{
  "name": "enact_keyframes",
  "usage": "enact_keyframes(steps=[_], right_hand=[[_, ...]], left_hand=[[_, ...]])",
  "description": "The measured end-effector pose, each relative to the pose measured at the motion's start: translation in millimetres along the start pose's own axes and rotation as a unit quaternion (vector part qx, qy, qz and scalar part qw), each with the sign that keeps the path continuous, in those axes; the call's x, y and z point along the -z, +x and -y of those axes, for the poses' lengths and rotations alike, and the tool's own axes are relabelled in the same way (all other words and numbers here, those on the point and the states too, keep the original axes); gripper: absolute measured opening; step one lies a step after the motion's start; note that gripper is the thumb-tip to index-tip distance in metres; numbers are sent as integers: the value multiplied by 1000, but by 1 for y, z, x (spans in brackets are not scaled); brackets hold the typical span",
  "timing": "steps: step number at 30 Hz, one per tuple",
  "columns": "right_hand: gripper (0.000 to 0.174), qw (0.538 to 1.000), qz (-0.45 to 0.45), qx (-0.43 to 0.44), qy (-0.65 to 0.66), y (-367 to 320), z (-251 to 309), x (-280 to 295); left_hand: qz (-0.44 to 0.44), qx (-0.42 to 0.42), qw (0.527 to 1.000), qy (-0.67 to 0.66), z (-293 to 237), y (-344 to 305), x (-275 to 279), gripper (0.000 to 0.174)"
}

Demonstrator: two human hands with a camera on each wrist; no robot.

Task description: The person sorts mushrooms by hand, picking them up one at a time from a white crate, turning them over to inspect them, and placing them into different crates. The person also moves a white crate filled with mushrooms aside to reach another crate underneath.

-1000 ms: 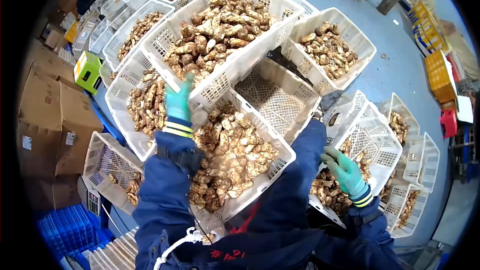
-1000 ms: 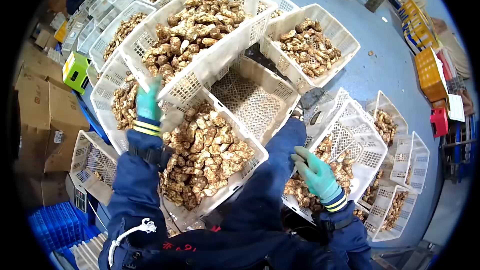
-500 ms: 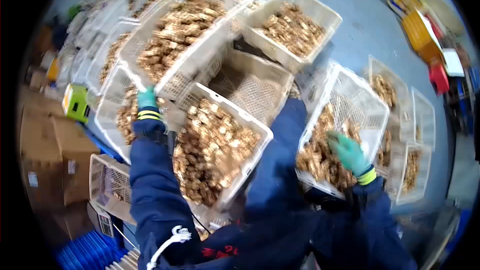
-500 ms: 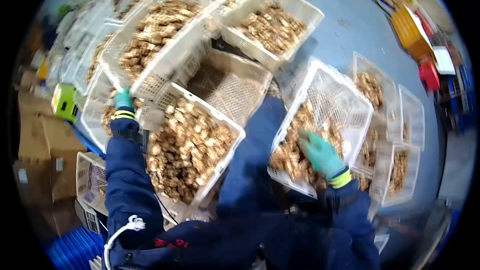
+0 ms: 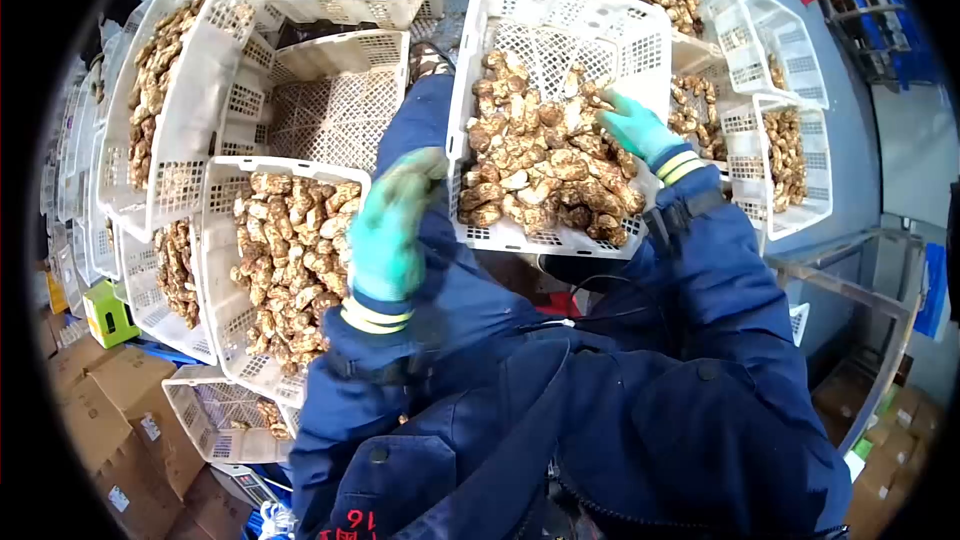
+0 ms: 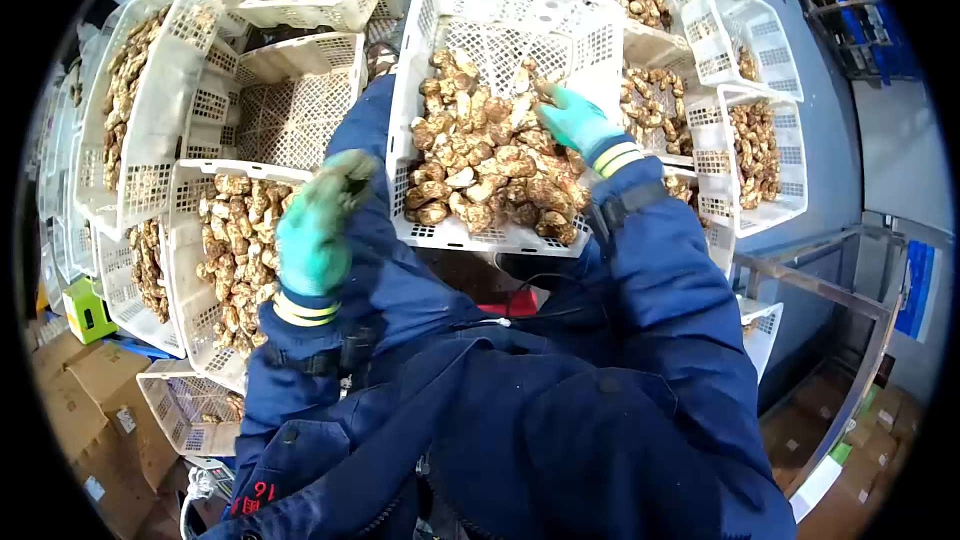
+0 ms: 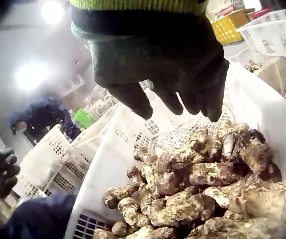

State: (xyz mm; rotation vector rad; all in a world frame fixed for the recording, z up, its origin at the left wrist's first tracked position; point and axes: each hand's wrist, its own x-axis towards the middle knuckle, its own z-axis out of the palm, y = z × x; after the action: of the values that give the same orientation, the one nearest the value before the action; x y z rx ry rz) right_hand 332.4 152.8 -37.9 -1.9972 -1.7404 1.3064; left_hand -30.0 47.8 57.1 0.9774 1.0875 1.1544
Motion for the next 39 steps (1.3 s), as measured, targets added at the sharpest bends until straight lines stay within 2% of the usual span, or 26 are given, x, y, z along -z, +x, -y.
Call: enact_keyframes(steps=[1,3,4,5,6,8,10,11,12,14,15,16,19,22,24,25,26,27,28,30,32,33,35,36,37,39], right_hand=[[56,987,-2,60,-151,11,-5,-4],[61,927,-31,2,-374,23,-10,-19],[61,932,46,-74,-352,28,-5,-18],[59,942,40,-71,-324,32,-8,-20],[58,952,32,-68,-296,34,-13,-22],[54,955,33,-59,-288,29,-5,-24],[43,945,-39,10,-324,11,6,-26],[39,946,-50,40,-318,4,5,-26],[35,954,-95,103,-266,-5,-4,-29],[37,973,-79,175,-125,-25,-5,-25],[37,976,-76,200,-32,-43,3,-23],[40,949,-129,286,9,-59,13,-27],[43,903,-192,383,21,-99,47,-28],[46,887,-195,418,29,-118,68,-35],[50,880,-196,430,54,-129,82,-39],[54,902,-112,373,187,-127,79,-45],[54,886,-20,308,346,-130,76,-46],[56,837,75,230,490,-137,82,-43],[56,892,88,238,375,-141,82,-33],[52,912,101,179,354,-155,96,-31],[46,918,64,197,337,-153,92,-44],[44,913,75,190,354,-157,95,-45],[41,884,115,176,417,-159,95,-47],[42,876,160,168,422,-156,93,-50],[45,900,167,193,353,-151,94,-52],[49,890,138,254,351,-144,91,-57]], left_hand=[[26,1,1000,-8,12,3,-26,36],[65,101,991,-62,40,2,-64,35],[86,145,982,-81,56,3,-79,34],[117,180,973,-86,76,2,-89,34],[132,209,953,-176,88,3,-96,33],[158,231,953,-113,109,17,-95,35],[167,217,960,-57,124,31,-87,39],[119,233,961,-87,133,26,-82,39],[104,245,959,-99,140,26,-76,40],[27,270,955,-118,152,26,-69,45],[27,286,952,-107,140,29,-70,49],[44,311,939,-141,137,31,-70,51],[145,414,878,-194,89,26,-82,47],[242,254,909,-226,65,-2,-87,46],[267,252,894,-259,64,-5,-76,43],[279,251,885,-274,64,-7,-72,42],[200,197,934,-220,62,-17,-70,40],[189,183,947,-186,35,-22,-77,42],[147,176,961,-152,35,-25,-77,41],[96,144,982,-81,33,-29,-79,38],[95,106,989,-33,28,-36,-80,36],[144,167,975,-34,29,-33,-75,37],[232,124,945,-196,31,-35,-75,33],[227,148,944,-189,32,-36,-74,33],[222,172,942,-182,34,-37,-74,33],[203,214,944,-149,45,-32,-67,32]])
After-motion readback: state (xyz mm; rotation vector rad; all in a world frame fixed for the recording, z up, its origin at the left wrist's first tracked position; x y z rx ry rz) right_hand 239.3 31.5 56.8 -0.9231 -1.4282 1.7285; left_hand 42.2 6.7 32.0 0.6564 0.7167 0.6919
